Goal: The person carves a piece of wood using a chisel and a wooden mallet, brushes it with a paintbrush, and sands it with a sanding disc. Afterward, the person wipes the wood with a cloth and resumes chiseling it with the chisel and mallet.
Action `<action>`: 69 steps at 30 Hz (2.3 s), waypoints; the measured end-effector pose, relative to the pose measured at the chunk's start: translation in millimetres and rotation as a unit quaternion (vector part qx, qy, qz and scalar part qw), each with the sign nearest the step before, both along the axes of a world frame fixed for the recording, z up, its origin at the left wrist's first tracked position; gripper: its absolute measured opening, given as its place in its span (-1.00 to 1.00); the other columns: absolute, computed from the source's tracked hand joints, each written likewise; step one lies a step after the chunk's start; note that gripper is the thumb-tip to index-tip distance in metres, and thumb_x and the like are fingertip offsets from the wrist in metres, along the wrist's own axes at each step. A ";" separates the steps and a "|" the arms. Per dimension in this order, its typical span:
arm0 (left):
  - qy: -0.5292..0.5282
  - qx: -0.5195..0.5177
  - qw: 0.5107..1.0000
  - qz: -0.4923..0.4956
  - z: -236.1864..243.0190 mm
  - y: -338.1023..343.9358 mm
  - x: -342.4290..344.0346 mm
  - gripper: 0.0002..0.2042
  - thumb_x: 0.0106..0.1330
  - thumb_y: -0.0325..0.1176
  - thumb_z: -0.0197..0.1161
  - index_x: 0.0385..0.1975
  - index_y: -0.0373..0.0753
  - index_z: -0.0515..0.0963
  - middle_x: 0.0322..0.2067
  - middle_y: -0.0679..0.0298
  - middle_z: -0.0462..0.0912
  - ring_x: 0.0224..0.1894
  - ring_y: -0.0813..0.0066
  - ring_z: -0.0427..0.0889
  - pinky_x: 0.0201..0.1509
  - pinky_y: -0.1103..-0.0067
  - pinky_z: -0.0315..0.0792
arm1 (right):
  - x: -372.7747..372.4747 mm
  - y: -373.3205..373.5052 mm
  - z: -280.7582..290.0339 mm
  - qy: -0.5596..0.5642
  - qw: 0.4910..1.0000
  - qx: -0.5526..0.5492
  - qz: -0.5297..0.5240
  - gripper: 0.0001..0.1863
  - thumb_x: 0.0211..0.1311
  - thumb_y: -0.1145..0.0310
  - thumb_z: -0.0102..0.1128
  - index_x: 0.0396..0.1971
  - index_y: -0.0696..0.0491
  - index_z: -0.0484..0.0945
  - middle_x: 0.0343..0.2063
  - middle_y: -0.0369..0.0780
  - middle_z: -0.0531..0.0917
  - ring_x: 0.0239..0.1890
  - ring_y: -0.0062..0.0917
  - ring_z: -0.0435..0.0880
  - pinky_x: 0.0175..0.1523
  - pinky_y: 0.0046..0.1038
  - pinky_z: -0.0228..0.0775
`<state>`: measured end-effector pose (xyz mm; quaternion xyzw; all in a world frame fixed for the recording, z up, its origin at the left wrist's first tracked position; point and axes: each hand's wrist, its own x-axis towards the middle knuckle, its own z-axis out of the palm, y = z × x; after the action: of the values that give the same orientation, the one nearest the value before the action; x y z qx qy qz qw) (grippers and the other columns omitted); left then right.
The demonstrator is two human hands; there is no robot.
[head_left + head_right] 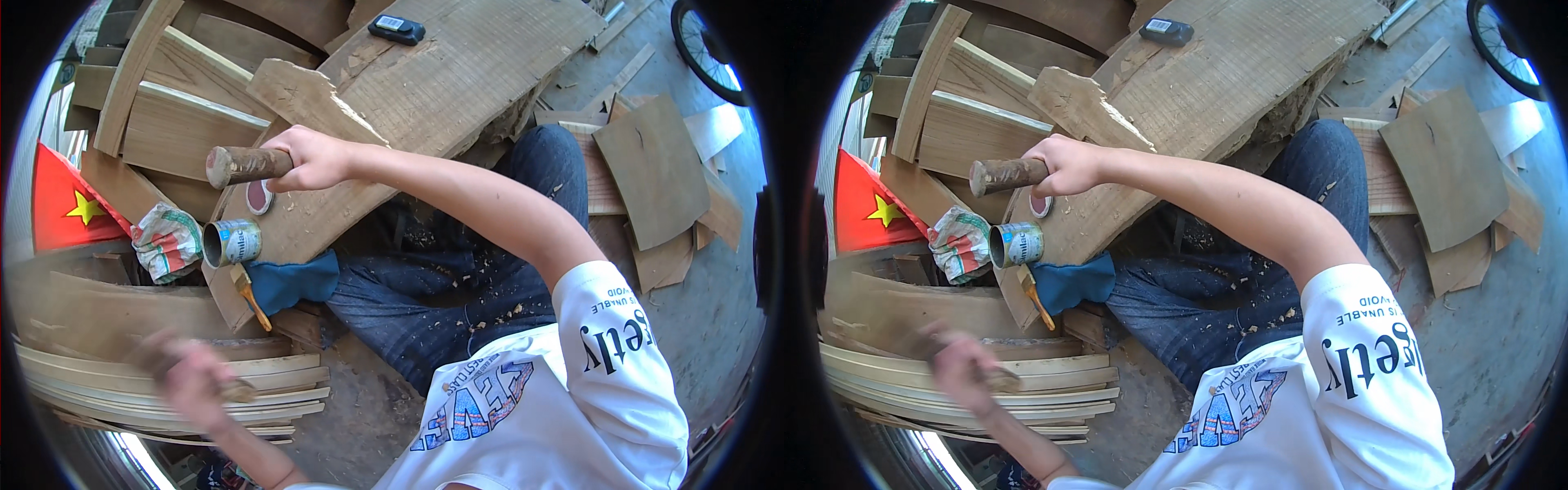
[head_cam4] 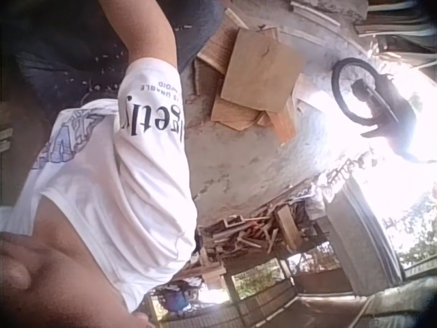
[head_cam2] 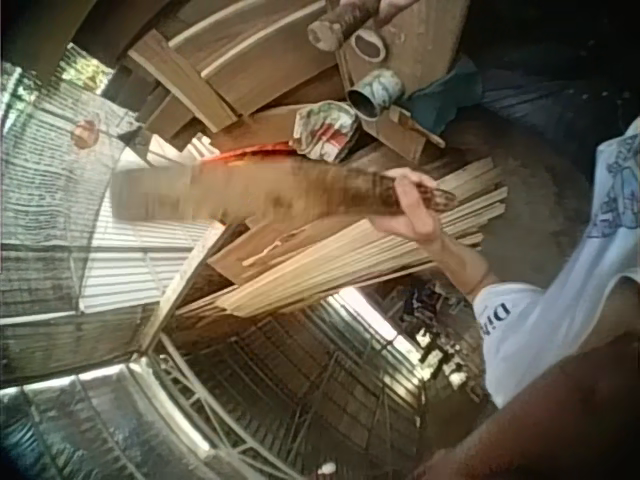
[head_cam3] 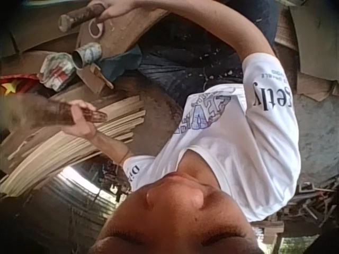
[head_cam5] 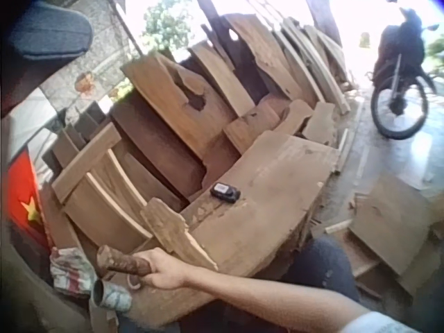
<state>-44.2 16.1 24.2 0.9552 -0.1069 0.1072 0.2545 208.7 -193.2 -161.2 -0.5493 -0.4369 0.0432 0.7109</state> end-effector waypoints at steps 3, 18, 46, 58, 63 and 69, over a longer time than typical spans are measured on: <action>0.173 -0.091 0.951 0.241 -9.0 -58.6 18.0 -0.75 0.22 -0.46 0.24 -0.14 -0.29 0.41 -0.57 0.38 0.45 -0.70 0.69 0.36 -0.67 0.73 0.26 | 6.9 -5.4 -24.4 0.016 0.999 0.043 -0.009 -0.80 -0.01 0.43 0.32 -0.38 0.16 0.55 -0.54 -0.27 0.57 -0.41 -0.64 0.50 -0.28 -0.46 0.38; -0.019 0.083 0.996 -0.010 52.6 -34.1 13.5 -0.63 0.43 -0.15 -0.01 0.05 -0.31 0.36 -0.54 0.29 0.43 -0.54 0.55 0.42 -0.43 0.62 0.35 | 12.9 2.2 -5.4 0.030 0.999 0.024 0.021 -0.77 -0.08 0.41 0.37 -0.45 0.18 0.51 -0.61 -0.31 0.51 -0.48 -0.65 0.44 -0.36 -0.45 0.32; 0.012 -0.188 0.970 0.156 54.9 -63.2 4.3 -0.52 0.26 -0.48 0.14 0.16 -0.46 0.22 -0.53 0.20 0.44 -0.67 0.57 0.39 -0.63 0.68 0.34 | 11.1 10.7 -12.1 0.098 0.990 -0.047 0.086 -0.74 -0.19 0.43 0.41 -0.44 0.18 0.58 -0.58 -0.37 0.56 -0.47 -0.67 0.48 -0.37 -0.52 0.29; 0.091 -0.287 0.922 0.245 -124.3 -36.6 52.1 -0.76 0.20 -0.41 0.33 -0.21 -0.26 0.42 -0.55 0.33 0.49 -0.74 0.62 0.41 -0.70 0.67 0.31 | 21.7 -7.4 -15.7 0.214 0.970 0.031 0.111 -0.79 -0.23 0.51 0.40 -0.50 0.08 0.57 -0.60 -0.41 0.58 -0.58 -0.77 0.40 -0.49 -0.65 0.14; 0.150 -0.277 0.912 0.262 -225.6 -4.9 35.2 -0.76 0.18 -0.41 0.37 -0.24 -0.30 0.47 -0.55 0.36 0.54 -0.74 0.68 0.41 -0.74 0.67 0.31 | 23.7 -8.5 -7.2 0.204 0.971 -0.013 0.128 -0.82 -0.21 0.52 0.32 -0.49 0.10 0.57 -0.58 -0.36 0.63 -0.56 -0.74 0.45 -0.46 -0.62 0.18; 0.122 -0.202 0.929 0.284 -242.4 -29.5 35.7 -0.59 0.19 -0.35 0.36 -0.03 -0.36 0.42 -0.40 0.11 0.66 -0.48 0.43 0.65 -0.39 0.52 0.52 | 1.0 -2.5 4.0 0.194 0.973 0.017 0.122 -0.79 -0.26 0.60 0.36 -0.58 0.12 0.49 -0.58 -0.37 0.56 -0.47 -0.67 0.53 -0.32 -0.58 0.30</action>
<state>-8.5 -13.3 -218.2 0.8799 0.2246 0.0766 0.4116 209.7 -195.7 -157.2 -0.4608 -0.3550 0.2279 0.7809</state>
